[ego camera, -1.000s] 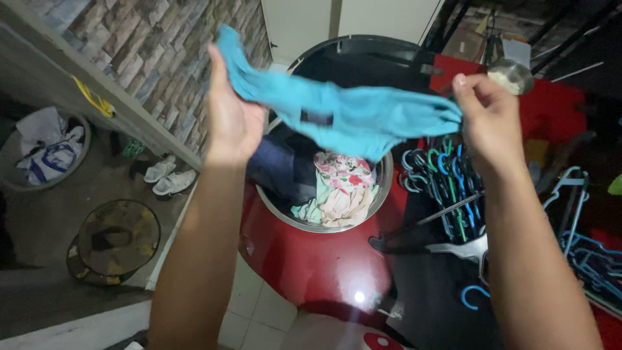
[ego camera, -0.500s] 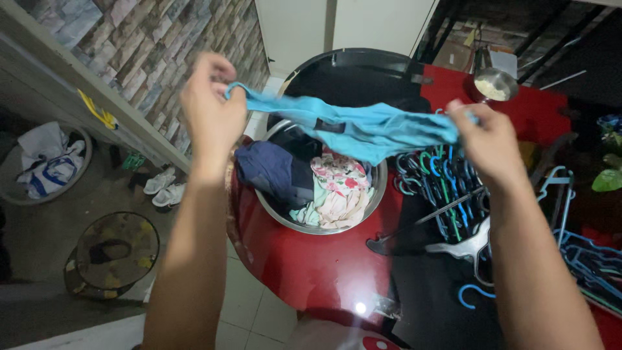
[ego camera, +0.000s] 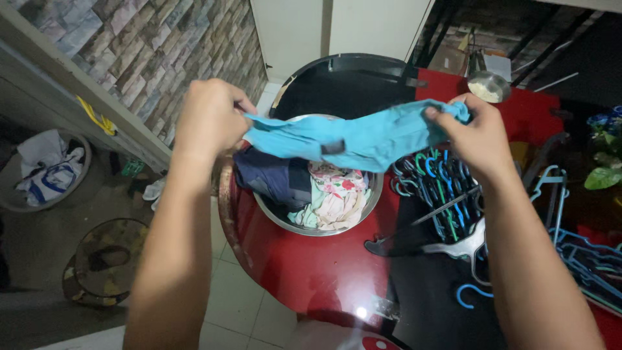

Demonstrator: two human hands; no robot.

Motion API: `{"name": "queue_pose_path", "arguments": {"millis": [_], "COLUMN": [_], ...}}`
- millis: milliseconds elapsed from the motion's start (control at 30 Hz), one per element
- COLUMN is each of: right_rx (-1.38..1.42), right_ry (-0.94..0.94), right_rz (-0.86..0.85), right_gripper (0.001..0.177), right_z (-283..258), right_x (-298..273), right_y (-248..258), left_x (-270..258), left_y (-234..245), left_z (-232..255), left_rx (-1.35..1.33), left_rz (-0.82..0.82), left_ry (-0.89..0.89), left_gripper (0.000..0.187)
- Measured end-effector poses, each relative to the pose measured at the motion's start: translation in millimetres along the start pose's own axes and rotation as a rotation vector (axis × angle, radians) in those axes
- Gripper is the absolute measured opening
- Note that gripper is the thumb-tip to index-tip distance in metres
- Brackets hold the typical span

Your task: The person picks up various undergarments from a metal bowl on a red table, places them onto plastic hangers, and hangs them on a shelf. The person handles bras and underwear, selecting hangers from a pile and moving the hung items to a shelf under a wooden surface.

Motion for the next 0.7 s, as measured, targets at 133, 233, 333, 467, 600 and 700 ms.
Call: {"name": "queue_pose_path", "arguments": {"millis": [133,233,333,467,600,700], "right_rx": [0.100,-0.088,-0.134,0.218,0.209,-0.346], "right_ry": [-0.047,0.012,0.036,0.076,0.251,0.474], "right_rz": [0.015,0.102,0.122,0.089,0.052,0.111], "right_gripper": [0.021,0.023,0.022,0.017,0.026,0.043], "right_z": [16,20,24,26,7,-20], "right_x": [7,9,9,12,10,-7], "right_y": [0,8,12,10,12,13], "left_x": [-4,-7,-4,-16,-6,-8], "left_y": [10,28,25,12,4,7], "left_z": [-7,-13,-2,30,6,31], "left_rx": [-0.100,-0.082,-0.328,0.008,0.110,0.077], "left_rz": [0.098,0.289,0.142,-0.011,0.045,0.126], "left_ry": [-0.009,-0.030,-0.240,-0.602,-0.135,-0.238], "left_gripper": [0.011,0.008,0.028,0.047,0.041,0.050]}}
Point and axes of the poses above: each hand's wrist, its own x-axis towards the middle knuckle, its own y-axis out of the back of the hand, z = x × y, the point moved 9 cm from there along x, towards the middle knuckle, and after that the axes turned 13 degrees about -x, right-handed, at the moved point
